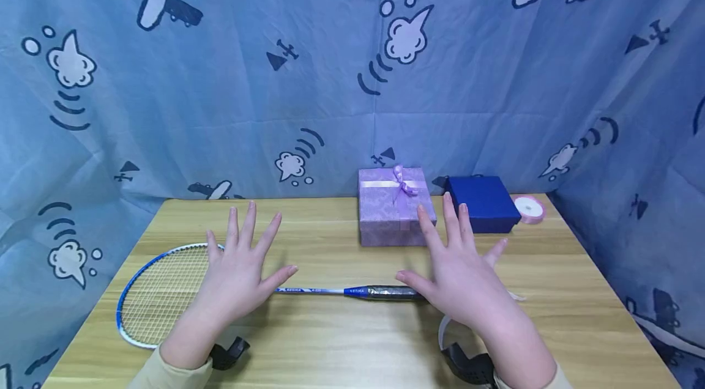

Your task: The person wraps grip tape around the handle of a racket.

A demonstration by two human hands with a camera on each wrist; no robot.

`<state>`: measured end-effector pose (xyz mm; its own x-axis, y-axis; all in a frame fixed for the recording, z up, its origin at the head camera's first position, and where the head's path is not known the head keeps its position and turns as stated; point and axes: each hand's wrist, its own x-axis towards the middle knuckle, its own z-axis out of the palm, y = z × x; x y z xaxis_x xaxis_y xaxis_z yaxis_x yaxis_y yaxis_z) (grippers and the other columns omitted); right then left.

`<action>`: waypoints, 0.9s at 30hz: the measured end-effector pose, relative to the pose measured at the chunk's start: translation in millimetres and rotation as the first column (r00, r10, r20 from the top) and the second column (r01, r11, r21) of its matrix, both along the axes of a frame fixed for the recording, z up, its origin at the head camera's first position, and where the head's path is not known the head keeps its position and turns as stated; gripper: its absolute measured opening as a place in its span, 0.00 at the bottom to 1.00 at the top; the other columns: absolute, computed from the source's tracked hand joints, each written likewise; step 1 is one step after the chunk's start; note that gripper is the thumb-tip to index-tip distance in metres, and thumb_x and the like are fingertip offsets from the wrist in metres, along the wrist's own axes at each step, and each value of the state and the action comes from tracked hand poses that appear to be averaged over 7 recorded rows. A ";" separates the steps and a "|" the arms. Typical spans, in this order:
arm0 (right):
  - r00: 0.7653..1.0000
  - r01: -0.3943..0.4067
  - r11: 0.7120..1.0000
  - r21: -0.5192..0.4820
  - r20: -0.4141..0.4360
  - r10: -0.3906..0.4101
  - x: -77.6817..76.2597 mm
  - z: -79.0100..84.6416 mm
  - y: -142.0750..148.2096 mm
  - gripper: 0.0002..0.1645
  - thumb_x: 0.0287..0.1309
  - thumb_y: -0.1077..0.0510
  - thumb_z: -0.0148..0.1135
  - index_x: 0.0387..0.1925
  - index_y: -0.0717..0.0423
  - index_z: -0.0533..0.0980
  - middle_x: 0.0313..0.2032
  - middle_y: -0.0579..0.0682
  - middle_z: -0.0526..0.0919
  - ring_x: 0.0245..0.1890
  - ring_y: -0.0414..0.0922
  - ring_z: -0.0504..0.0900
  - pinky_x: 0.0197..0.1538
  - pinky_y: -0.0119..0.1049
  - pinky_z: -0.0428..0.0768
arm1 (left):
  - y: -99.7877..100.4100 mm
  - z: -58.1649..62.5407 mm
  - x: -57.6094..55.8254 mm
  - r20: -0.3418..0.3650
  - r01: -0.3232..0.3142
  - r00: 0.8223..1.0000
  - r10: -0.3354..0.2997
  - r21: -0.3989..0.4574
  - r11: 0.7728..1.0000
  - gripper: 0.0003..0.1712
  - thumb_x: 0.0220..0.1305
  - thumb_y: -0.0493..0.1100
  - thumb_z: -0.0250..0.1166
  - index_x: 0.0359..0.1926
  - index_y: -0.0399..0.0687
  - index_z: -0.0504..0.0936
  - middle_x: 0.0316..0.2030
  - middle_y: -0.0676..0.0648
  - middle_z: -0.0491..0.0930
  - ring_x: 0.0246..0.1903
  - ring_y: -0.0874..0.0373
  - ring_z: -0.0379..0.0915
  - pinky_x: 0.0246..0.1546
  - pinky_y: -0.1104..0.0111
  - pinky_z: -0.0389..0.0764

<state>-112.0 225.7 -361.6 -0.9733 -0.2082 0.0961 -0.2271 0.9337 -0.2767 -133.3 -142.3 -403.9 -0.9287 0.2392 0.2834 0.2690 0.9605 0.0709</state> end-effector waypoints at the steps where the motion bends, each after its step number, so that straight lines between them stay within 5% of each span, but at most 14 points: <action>1: 1.000 -0.003 1.000 0.001 -0.002 0.003 -0.3 0.6 -0.8 0.70 0.55 0.16 0.57 0.83 0.35 0.30 0.81 0.51 0.18 0.80 0.62 0.21 0.49 0.92 0.26 | -0.3 0.0 -0.1 -0.002 0.002 1.000 -0.002 0.000 1.000 0.55 0.62 0.83 0.54 0.83 0.70 0.51 0.83 0.38 0.40 0.80 0.29 0.32 0.64 0.19 0.43; 8: 0.999 -0.042 0.998 0.035 -0.021 0.043 -0.7 2.4 -6.2 0.69 0.58 0.18 0.58 0.84 0.40 0.34 0.81 0.54 0.21 0.81 0.64 0.26 0.53 0.91 0.28 | 0.4 0.7 1.7 0.027 0.010 1.000 -0.010 0.011 1.000 0.54 0.62 0.82 0.54 0.83 0.69 0.51 0.83 0.39 0.39 0.80 0.31 0.29 0.66 0.21 0.42; 13: 0.996 -0.089 0.993 0.082 -0.016 0.091 0.9 -1.6 -7.9 0.64 0.59 0.22 0.62 0.84 0.44 0.46 0.83 0.55 0.27 0.81 0.65 0.35 0.62 0.88 0.44 | 2.4 -2.0 3.8 0.055 0.024 0.998 -0.025 0.013 1.000 0.52 0.65 0.80 0.53 0.83 0.70 0.50 0.83 0.39 0.40 0.80 0.32 0.29 0.67 0.22 0.42; 18: 0.987 -0.163 0.981 0.106 0.021 0.162 2.5 -9.4 -10.4 0.59 0.61 0.25 0.63 0.82 0.46 0.52 0.82 0.61 0.41 0.80 0.66 0.47 0.64 0.80 0.60 | 2.4 -3.5 6.6 0.053 0.025 0.998 -0.025 -0.014 1.000 0.53 0.65 0.81 0.53 0.83 0.70 0.48 0.82 0.39 0.42 0.81 0.33 0.32 0.68 0.23 0.41; 27: 0.976 -0.217 0.968 0.127 0.036 0.215 2.4 -16.3 -10.1 0.47 0.64 0.31 0.64 0.77 0.46 0.65 0.77 0.57 0.63 0.72 0.63 0.69 0.60 0.78 0.67 | 9.3 -6.2 6.4 0.057 0.084 0.995 -0.083 -0.024 0.996 0.53 0.65 0.76 0.59 0.83 0.66 0.50 0.81 0.40 0.50 0.79 0.35 0.48 0.70 0.26 0.48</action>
